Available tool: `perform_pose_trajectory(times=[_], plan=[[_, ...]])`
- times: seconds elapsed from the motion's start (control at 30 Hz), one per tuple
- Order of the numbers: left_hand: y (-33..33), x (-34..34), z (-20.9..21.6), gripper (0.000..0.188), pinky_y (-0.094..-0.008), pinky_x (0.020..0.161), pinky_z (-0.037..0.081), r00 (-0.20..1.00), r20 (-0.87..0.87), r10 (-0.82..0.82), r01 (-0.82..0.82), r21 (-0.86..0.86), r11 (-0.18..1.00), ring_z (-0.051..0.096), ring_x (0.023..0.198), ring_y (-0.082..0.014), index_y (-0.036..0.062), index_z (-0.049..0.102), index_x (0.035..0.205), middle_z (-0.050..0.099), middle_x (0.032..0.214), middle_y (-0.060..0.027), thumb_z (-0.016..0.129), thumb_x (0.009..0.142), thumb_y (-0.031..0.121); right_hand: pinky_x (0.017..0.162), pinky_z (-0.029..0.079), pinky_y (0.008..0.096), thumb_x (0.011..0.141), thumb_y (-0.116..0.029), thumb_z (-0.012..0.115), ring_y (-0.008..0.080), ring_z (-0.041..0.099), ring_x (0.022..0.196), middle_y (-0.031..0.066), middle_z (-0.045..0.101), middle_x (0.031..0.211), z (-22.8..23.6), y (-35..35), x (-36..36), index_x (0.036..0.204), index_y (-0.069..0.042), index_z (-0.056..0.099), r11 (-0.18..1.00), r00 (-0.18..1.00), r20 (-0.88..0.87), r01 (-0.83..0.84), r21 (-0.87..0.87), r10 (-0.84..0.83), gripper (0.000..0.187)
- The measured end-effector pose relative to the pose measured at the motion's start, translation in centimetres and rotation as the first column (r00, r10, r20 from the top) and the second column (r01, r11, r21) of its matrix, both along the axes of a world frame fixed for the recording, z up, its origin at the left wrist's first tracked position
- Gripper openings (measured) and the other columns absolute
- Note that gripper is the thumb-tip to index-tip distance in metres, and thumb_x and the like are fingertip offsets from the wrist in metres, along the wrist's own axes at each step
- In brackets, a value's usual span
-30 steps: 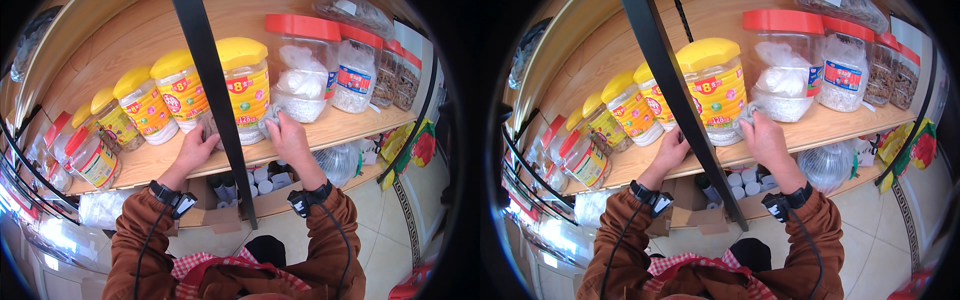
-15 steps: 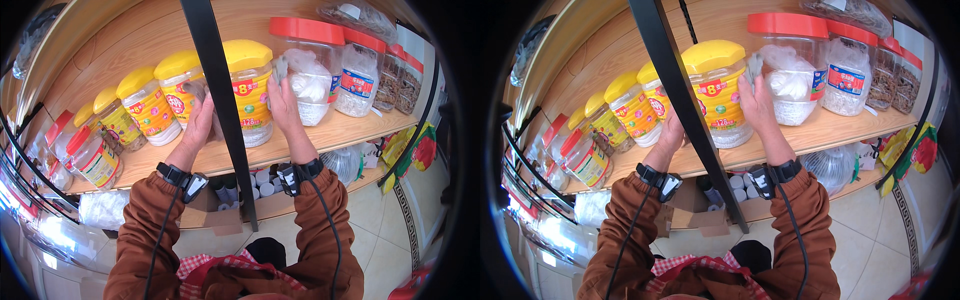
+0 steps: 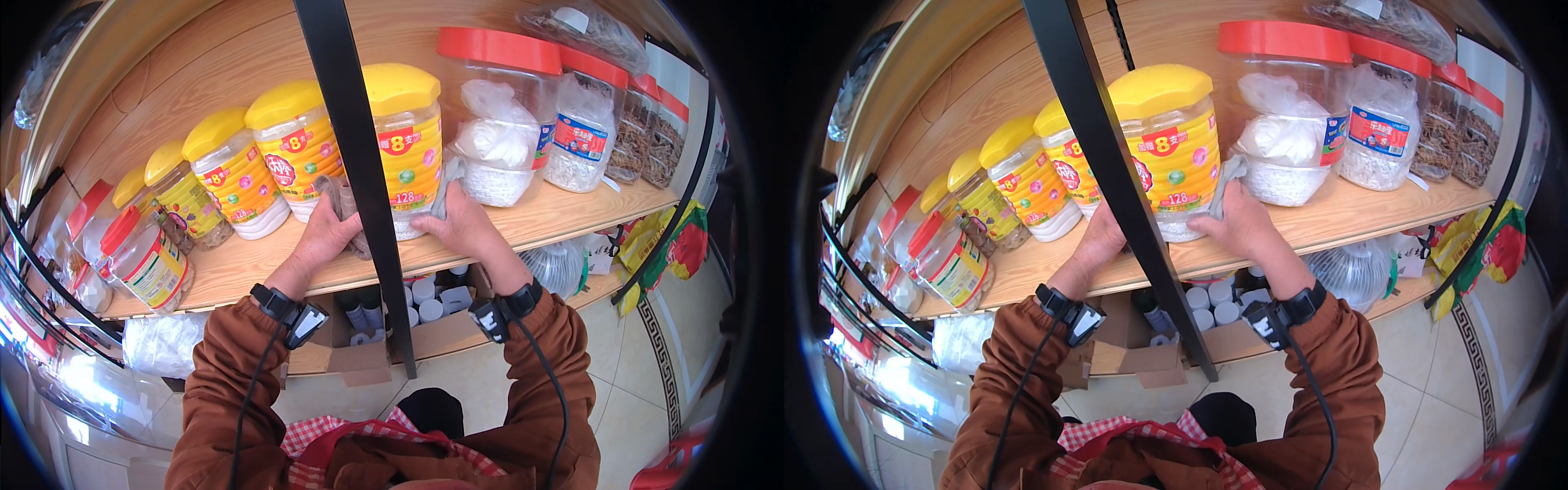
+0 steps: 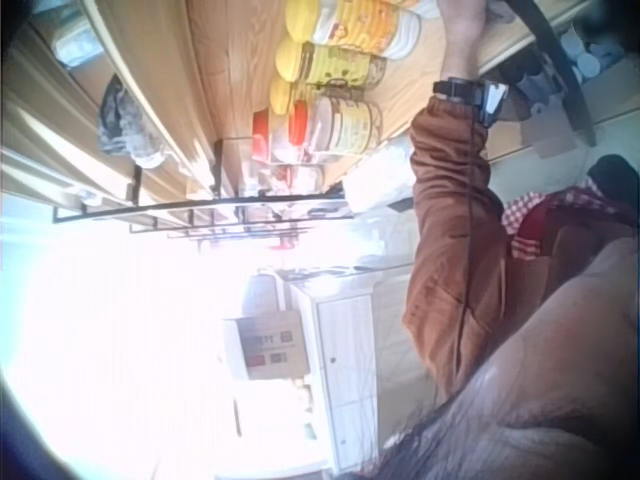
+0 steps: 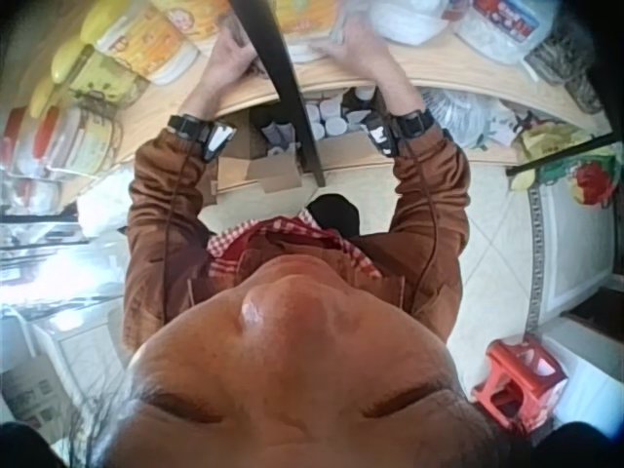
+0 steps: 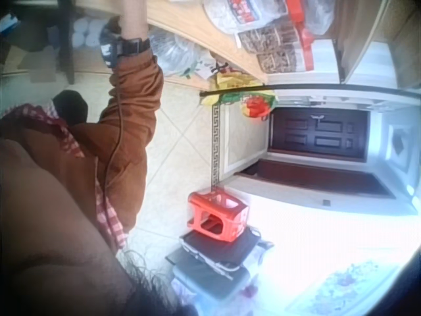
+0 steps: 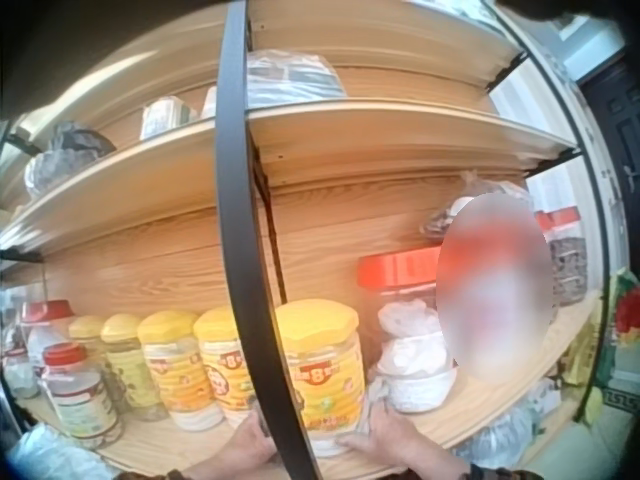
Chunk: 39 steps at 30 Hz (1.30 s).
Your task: The person wipes the exterior of several plastic containers on a shelf using a cloth. They handle each container one at a time, rotating them to clean the sides and lids, then place them back on the shelf. The person also wipes the shelf surface between containers.
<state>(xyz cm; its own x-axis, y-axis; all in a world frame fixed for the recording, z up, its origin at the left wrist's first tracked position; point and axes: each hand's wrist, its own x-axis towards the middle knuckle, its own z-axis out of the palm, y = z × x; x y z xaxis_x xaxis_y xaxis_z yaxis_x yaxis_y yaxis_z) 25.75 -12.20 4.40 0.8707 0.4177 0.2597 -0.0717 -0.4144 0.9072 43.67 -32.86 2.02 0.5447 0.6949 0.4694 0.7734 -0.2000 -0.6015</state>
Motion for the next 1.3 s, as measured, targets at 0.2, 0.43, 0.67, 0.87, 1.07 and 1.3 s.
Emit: perform_pose_trajectory(times=[0.2, 0.43, 0.67, 0.87, 1.07, 1.3], plan=[[-1.6, -1.4, -0.3, 0.069, -0.0350, 0.109, 0.051, 0.986, 0.166, -0.030, 0.031, -0.004, 1.000, 0.063, 0.127, -0.0187, 0.0022, 0.042, 0.151, 0.064, 0.137, -0.0107, 0.080, 0.098, 0.024, 0.105, 0.051, 0.0468, 0.092, -0.032, 0.081, 0.0455, 0.066, 0.122, 0.0311, 0.069, 0.121, 1.0, -0.1, 2.5, 0.131, 0.006, 0.053, 0.998, 0.993, -0.104, -0.065, -0.016, 0.063, 0.061], [1.9, 1.5, 0.1, 0.054, -0.0303, 0.078, 0.056, 1.000, -0.006, 0.027, -0.027, -0.181, 0.983, 0.068, 0.096, -0.0143, 0.0014, 0.054, 0.143, 0.070, 0.113, -0.0065, 0.069, 0.092, 0.001, 0.101, 0.053, 0.0486, 0.090, -0.031, 0.083, 0.0467, 0.067, 0.116, 0.0313, 0.068, 0.121, -0.4, 0.3, -0.8, 0.131, 0.005, 0.051, 0.986, 0.997, 0.033, 0.070, 0.152, -0.076, 0.063], [1.5, 3.4, -0.3, 0.057, -0.0287, 0.074, 0.056, 0.999, -0.048, -0.009, -0.004, -0.265, 0.964, 0.070, 0.092, -0.0143, -0.0036, 0.054, 0.143, 0.072, 0.109, -0.0078, 0.072, 0.089, 0.003, 0.092, 0.056, 0.0530, 0.088, -0.045, 0.085, 0.0505, 0.067, 0.112, 0.0326, 0.067, 0.122, -0.1, 1.2, -1.7, 0.122, 0.004, 0.050, 0.982, 0.981, 0.104, 0.151, 0.116, -0.163, 0.069], [-0.3, 2.2, 0.8, 0.057, -0.0296, 0.077, 0.056, 0.998, 0.002, 0.063, -0.062, -0.185, 0.981, 0.070, 0.096, -0.0150, -0.0038, 0.056, 0.144, 0.073, 0.116, -0.0097, 0.075, 0.091, 0.009, 0.086, 0.057, 0.0551, 0.096, -0.050, 0.075, 0.0519, 0.070, 0.097, 0.0303, 0.073, 0.102, 1.4, 1.6, -0.3, 0.118, 0.006, 0.053, 0.974, 0.970, 0.156, 0.202, -0.103, -0.185, 0.064], [-0.8, 2.4, 1.1, 0.048, -0.0329, 0.084, 0.057, 0.998, 0.054, 0.033, -0.028, -0.090, 0.996, 0.069, 0.104, -0.0170, -0.0052, 0.060, 0.136, 0.072, 0.120, -0.0111, 0.075, 0.094, 0.013, 0.088, 0.058, 0.0554, 0.101, -0.042, 0.070, 0.0493, 0.072, 0.098, 0.0318, 0.074, 0.100, 1.4, 3.3, 0.8, 0.105, 0.005, 0.065, 0.946, 0.950, 0.191, 0.278, -0.165, -0.246, 0.047], [-0.7, 2.6, 0.6, 0.042, -0.0342, 0.084, 0.057, 0.998, 0.051, 0.045, -0.047, 0.037, 0.998, 0.069, 0.102, -0.0159, -0.0043, 0.062, 0.132, 0.073, 0.115, -0.0107, 0.074, 0.095, 0.010, 0.090, 0.057, 0.0546, 0.097, -0.041, 0.073, 0.0486, 0.072, 0.101, 0.0318, 0.075, 0.101, 1.5, 4.7, 1.7, 0.106, 0.006, 0.067, 0.940, 0.946, 0.163, 0.306, -0.148, -0.282, 0.048]])
